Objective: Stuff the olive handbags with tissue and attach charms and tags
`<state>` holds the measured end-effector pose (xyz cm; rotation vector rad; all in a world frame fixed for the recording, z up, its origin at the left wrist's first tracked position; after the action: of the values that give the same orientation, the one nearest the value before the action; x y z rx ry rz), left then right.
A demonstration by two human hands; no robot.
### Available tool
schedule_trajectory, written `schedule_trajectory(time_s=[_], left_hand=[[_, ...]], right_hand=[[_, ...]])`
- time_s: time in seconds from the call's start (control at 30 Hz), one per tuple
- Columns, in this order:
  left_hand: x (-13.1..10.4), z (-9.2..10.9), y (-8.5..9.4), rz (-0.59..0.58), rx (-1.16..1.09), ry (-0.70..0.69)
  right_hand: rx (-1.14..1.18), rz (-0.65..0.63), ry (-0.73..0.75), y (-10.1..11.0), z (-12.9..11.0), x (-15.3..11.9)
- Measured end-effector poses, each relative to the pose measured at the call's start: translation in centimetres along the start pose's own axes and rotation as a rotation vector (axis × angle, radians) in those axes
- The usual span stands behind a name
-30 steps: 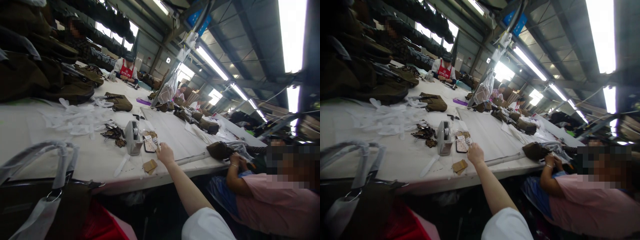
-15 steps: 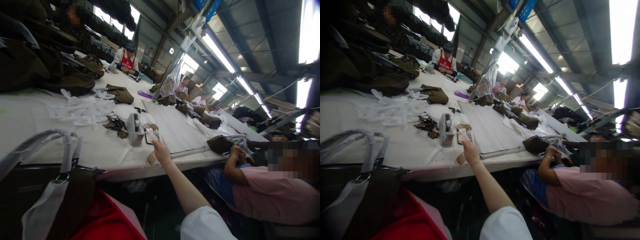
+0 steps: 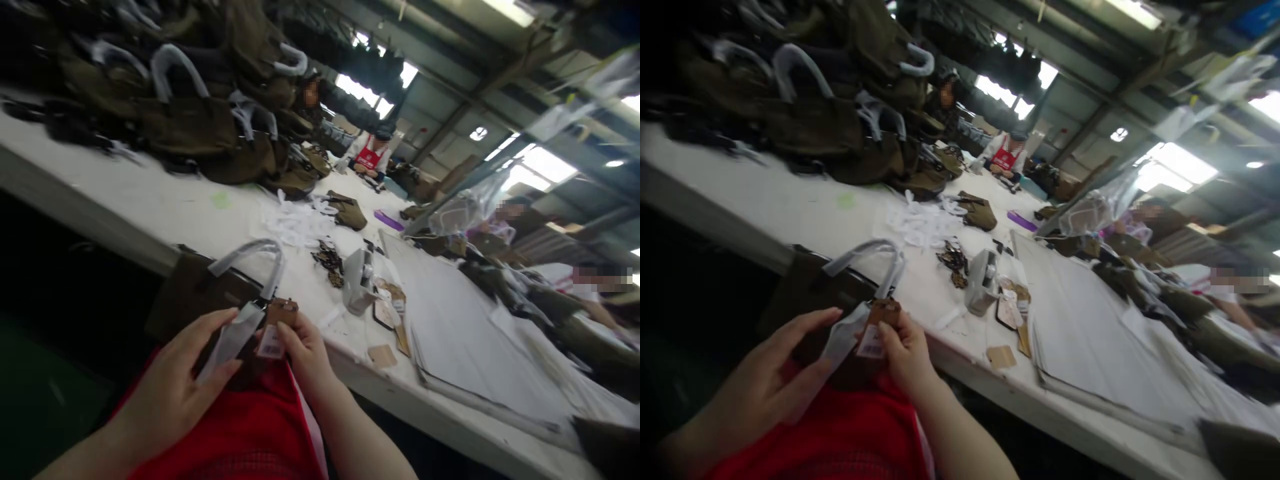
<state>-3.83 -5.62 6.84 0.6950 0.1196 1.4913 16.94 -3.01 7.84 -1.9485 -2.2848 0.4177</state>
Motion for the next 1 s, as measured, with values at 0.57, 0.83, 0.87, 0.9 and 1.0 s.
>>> schedule_trajectory(time_s=[0.57, 0.83, 0.87, 0.9, 1.0], left_hand=[[-0.5, -0.3, 1.0, -0.279, 0.011, 0.278], [-1.6, -1.6, 1.8, -0.335, 0.007, 0.29], [-1.8, -1.9, 2.2, -0.328, -0.008, 0.306], [-1.9, -2.2, 2.7, -0.315, -0.016, 0.323], [-2.8, -3.7, 4.3, -0.28, -0.043, 0.401]], right_hand=[[-0.275, -0.056, 0.068, -5.4, 3.1, 2.5], [-0.305, -0.084, 0.034, -5.7, 3.7, 2.7], [-0.329, -0.07, 0.042, -5.7, 3.8, 2.8], [-0.354, -0.045, 0.054, -5.6, 3.8, 3.0], [-0.464, 0.038, 0.131, -5.1, 3.8, 3.4]])
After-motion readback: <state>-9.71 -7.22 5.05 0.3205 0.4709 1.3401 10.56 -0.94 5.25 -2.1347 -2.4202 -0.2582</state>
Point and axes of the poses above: each hand's wrist, its own x-axis towards the middle knuckle, its own y-axis out of the back of the hand, z = x × y, the point moved 1 cm from there along x, towards the middle knuckle, and after that the axes turned 3 degrees about z, right-handed, at the moved point
